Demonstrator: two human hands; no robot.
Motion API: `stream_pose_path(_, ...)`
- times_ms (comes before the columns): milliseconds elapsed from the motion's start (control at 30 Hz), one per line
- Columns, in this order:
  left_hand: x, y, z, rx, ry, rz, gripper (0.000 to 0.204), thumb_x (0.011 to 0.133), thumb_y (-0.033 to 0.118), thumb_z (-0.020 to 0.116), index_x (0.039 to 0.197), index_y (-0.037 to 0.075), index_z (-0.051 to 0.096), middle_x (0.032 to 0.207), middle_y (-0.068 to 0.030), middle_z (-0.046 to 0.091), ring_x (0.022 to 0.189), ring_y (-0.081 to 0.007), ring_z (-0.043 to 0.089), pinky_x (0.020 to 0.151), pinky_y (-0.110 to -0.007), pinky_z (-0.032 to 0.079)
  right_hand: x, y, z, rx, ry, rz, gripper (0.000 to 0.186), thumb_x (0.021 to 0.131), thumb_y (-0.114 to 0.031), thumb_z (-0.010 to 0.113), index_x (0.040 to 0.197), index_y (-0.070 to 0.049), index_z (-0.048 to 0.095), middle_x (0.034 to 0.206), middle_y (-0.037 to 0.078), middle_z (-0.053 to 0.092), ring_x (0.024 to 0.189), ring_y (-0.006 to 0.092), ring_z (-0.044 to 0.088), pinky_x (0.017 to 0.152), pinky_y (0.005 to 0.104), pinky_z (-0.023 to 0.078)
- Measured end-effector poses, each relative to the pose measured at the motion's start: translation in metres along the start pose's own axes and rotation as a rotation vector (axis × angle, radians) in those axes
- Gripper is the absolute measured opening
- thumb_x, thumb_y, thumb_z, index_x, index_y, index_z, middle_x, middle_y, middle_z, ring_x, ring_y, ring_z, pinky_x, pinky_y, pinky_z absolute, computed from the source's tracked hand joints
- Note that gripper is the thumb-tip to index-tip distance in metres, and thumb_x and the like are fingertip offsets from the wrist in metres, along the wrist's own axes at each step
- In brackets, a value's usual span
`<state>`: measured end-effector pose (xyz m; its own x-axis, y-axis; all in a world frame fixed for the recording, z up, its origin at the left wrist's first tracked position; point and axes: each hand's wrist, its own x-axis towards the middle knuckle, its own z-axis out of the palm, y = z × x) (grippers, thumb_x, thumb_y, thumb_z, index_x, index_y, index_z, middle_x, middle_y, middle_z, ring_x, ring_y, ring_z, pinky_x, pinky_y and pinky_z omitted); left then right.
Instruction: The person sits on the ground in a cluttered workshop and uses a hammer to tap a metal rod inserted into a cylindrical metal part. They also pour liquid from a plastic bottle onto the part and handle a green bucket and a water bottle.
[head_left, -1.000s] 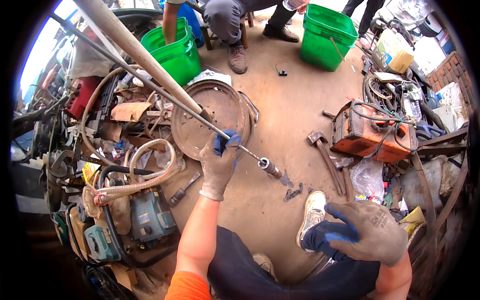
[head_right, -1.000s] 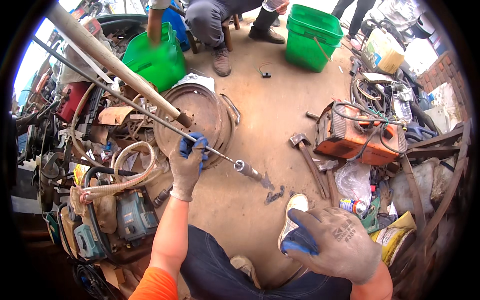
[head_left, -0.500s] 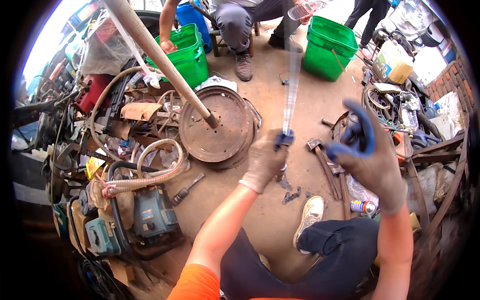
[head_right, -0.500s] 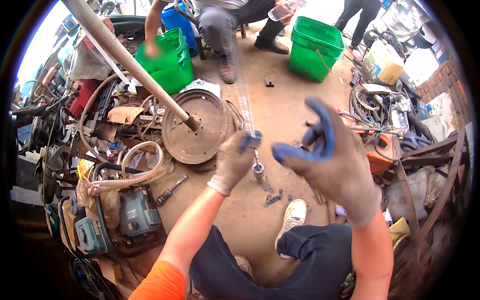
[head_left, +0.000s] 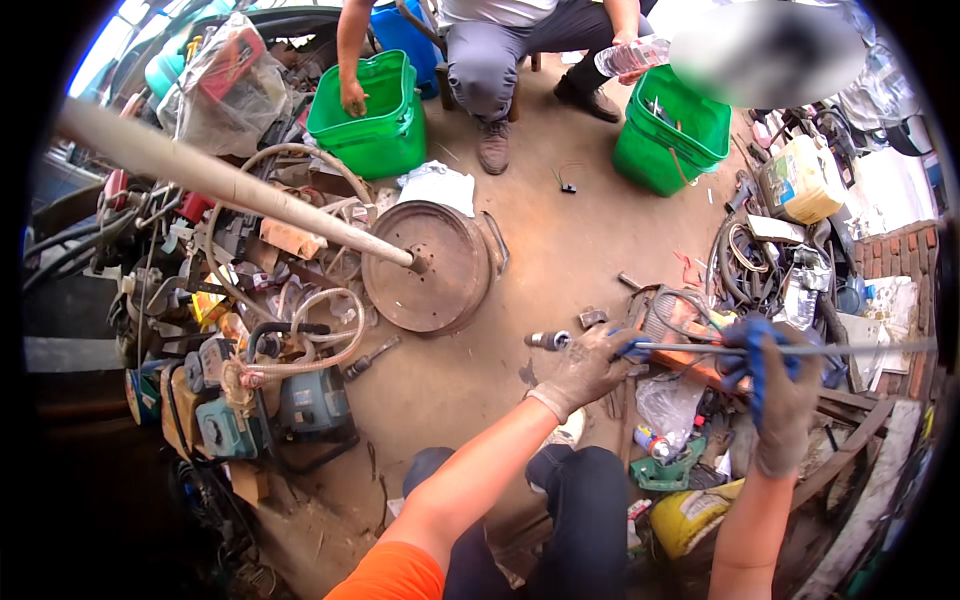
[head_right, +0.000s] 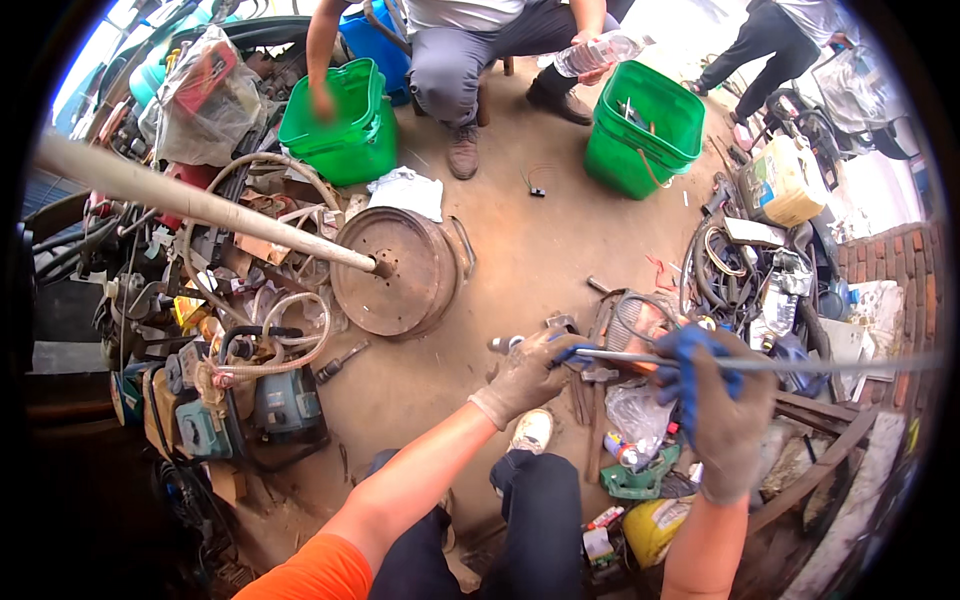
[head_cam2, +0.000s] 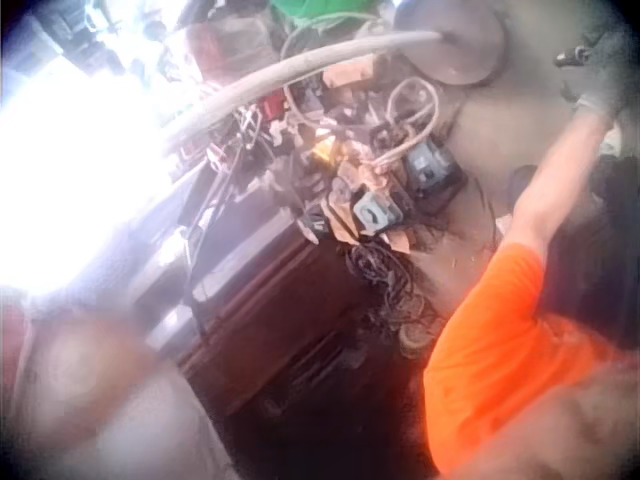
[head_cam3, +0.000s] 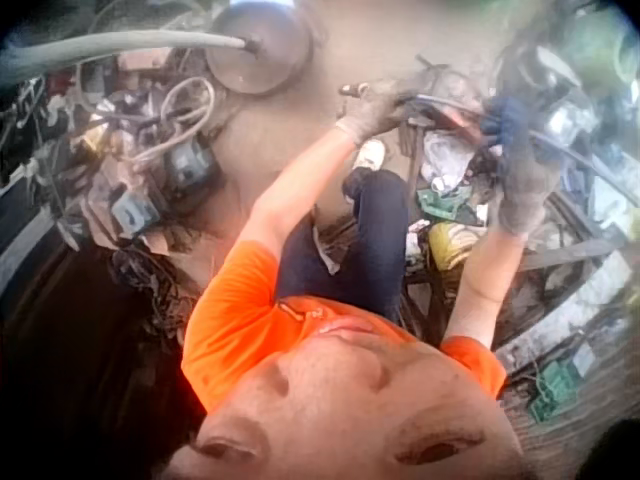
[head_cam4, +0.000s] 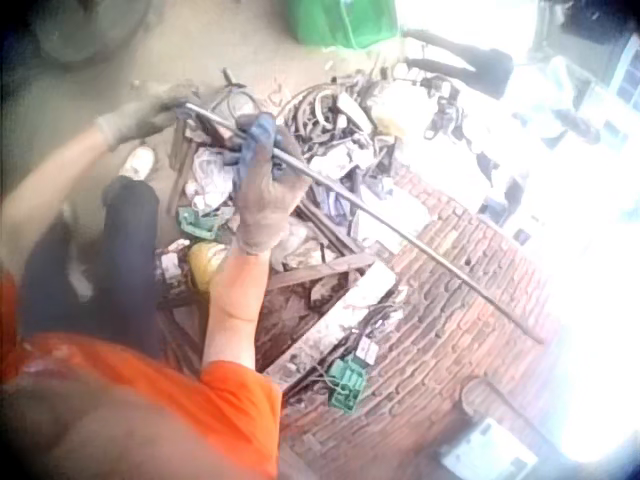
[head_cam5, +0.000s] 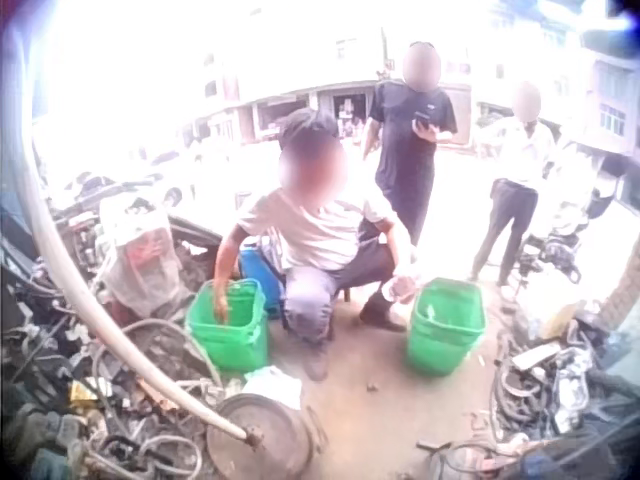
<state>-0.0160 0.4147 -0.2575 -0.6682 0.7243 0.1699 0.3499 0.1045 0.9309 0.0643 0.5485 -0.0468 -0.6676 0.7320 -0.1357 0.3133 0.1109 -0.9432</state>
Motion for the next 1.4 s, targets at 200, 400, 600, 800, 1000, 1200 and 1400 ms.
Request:
stream_pose_path(200,0.11,0.119,-0.038,0.002,-0.044,0.164,0.038,0.077,0.017,0.077,0.114,0.019,0.07,0.094,-0.013,0.064,0.087,-0.0342,0.065,0.074,-0.044,0.054,0.035,-0.117,-0.101,-0.058,0.03,-0.141,0.037,0.101,-0.026,0.053,0.094,0.008,0.064,0.079,0.02,0.067,0.055,0.0216,0.062,0.045,0.0291,0.049)
stream_pose_path(400,0.195,0.149,-0.108,0.047,-0.045,0.191,0.05,0.068,0.015,0.08,0.117,0.017,0.069,0.096,-0.0107,0.063,0.09,-0.033,0.064,0.079,-0.043,0.054,0.098,-0.187,-0.083,-0.052,0.026,-0.177,0.044,0.104,-0.034,0.048,0.094,0.008,0.059,0.077,0.018,0.063,0.051,0.0208,0.06,0.042,0.0287,0.048)
stream_pose_path(600,0.266,0.124,-0.192,0.048,0.018,0.029,0.044,0.07,0.014,0.079,0.113,0.018,0.072,0.09,-0.0096,0.063,0.089,-0.0291,0.063,0.075,-0.041,0.053,0.2,-0.25,0.012,-0.18,-0.063,-0.254,0.044,0.102,-0.034,0.051,0.093,0.009,0.06,0.077,0.02,0.063,0.051,0.0231,0.06,0.043,0.0307,0.049)
stream_pose_path(800,0.329,0.111,-0.269,0.066,0.186,-0.034,0.044,0.069,0.018,0.081,0.112,0.019,0.073,0.087,-0.0086,0.061,0.086,-0.0286,0.063,0.071,-0.04,0.052,0.28,-0.293,0.068,-0.044,-0.16,-0.309,0.043,0.102,-0.036,0.049,0.091,0.005,0.058,0.08,0.019,0.059,0.048,0.0219,0.054,0.043,0.0299,0.047)
stream_pose_path(1000,0.385,0.108,-0.342,0.141,0.349,-0.042,0.046,0.066,0.017,0.081,0.111,0.021,0.073,0.087,-0.0078,0.059,0.084,-0.0285,0.062,0.066,-0.041,0.052,0.35,-0.341,0.134,0.039,-0.297,-0.359,0.042,0.107,-0.032,0.038,0.091,0.003,0.055,0.079,0.017,0.056,0.049,0.0188,0.049,0.043,0.0274,0.041)
stream_pose_path(1200,0.427,0.055,-0.393,0.204,0.541,-0.121,0.039,0.068,0.018,0.081,0.105,0.02,0.073,0.083,-0.006,0.059,0.078,-0.0264,0.063,0.062,-0.039,0.051,0.424,-0.37,0.239,-0.002,-0.333,-0.375,0.043,0.105,-0.034,0.044,0.089,0.005,0.054,0.078,0.019,0.059,0.046,0.0219,0.053,0.038,0.029,0.044)
stream_pose_path(1400,0.446,0.037,-0.446,0.269,0.748,-0.167,0.031,0.072,0.026,0.081,0.101,0.021,0.073,0.08,-0.0036,0.059,0.072,-0.023,0.064,0.056,-0.037,0.05,0.462,-0.42,0.316,-0.155,-0.51,-0.451,0.047,0.104,-0.037,0.045,0.094,0.006,0.061,0.081,0.018,0.062,0.047,0.0225,0.059,0.038,0.0273,0.045)
